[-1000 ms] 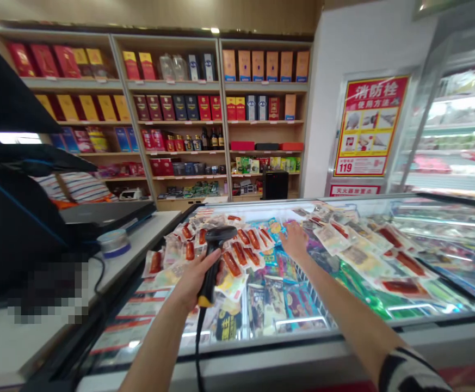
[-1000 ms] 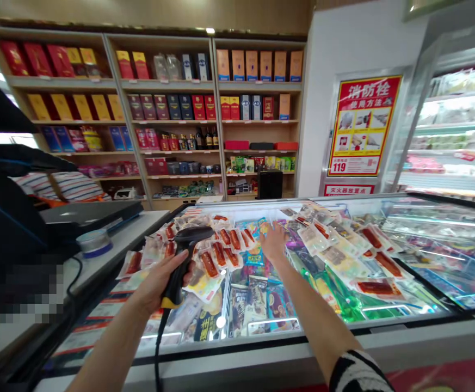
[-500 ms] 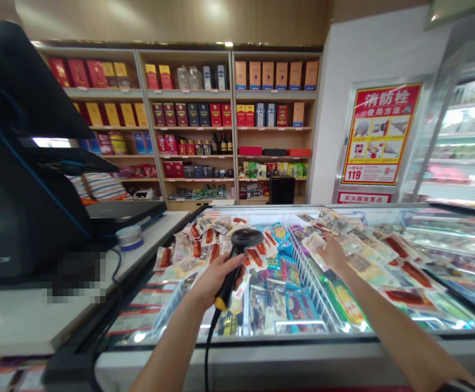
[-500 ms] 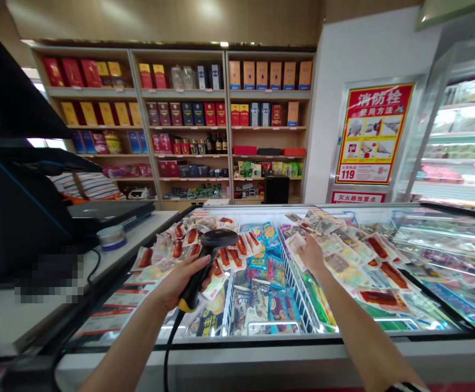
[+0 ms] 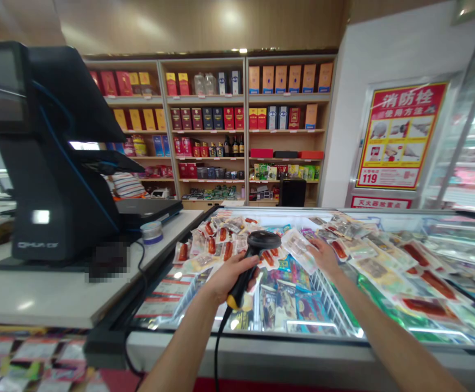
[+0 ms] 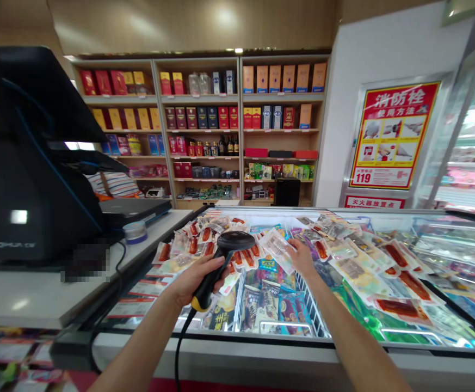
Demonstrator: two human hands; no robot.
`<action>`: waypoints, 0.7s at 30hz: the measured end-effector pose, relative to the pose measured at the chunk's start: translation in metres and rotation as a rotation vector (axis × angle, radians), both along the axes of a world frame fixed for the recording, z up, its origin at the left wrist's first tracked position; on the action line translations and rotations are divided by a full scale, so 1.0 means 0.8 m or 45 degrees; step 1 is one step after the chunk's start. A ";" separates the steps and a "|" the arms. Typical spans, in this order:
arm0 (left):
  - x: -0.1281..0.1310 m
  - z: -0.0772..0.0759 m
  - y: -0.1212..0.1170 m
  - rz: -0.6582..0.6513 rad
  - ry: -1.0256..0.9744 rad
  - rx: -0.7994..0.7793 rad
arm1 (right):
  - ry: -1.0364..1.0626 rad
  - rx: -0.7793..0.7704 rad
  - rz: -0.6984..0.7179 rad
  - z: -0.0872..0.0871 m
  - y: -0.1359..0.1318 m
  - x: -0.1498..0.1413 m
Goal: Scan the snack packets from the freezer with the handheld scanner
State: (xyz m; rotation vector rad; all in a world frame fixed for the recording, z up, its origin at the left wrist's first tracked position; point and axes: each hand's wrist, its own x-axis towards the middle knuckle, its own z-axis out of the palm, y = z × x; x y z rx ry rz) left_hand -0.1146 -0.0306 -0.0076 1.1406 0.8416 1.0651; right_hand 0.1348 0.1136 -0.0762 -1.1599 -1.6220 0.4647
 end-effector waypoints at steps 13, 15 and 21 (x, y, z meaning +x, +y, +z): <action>-0.006 0.003 0.001 -0.036 0.000 0.025 | -0.044 0.020 -0.062 -0.005 0.006 -0.001; -0.008 0.004 0.002 0.016 0.020 0.051 | -0.043 0.015 -0.086 -0.005 0.009 -0.002; -0.025 0.014 -0.004 0.251 0.038 0.076 | -0.006 0.005 -0.148 0.005 0.023 -0.043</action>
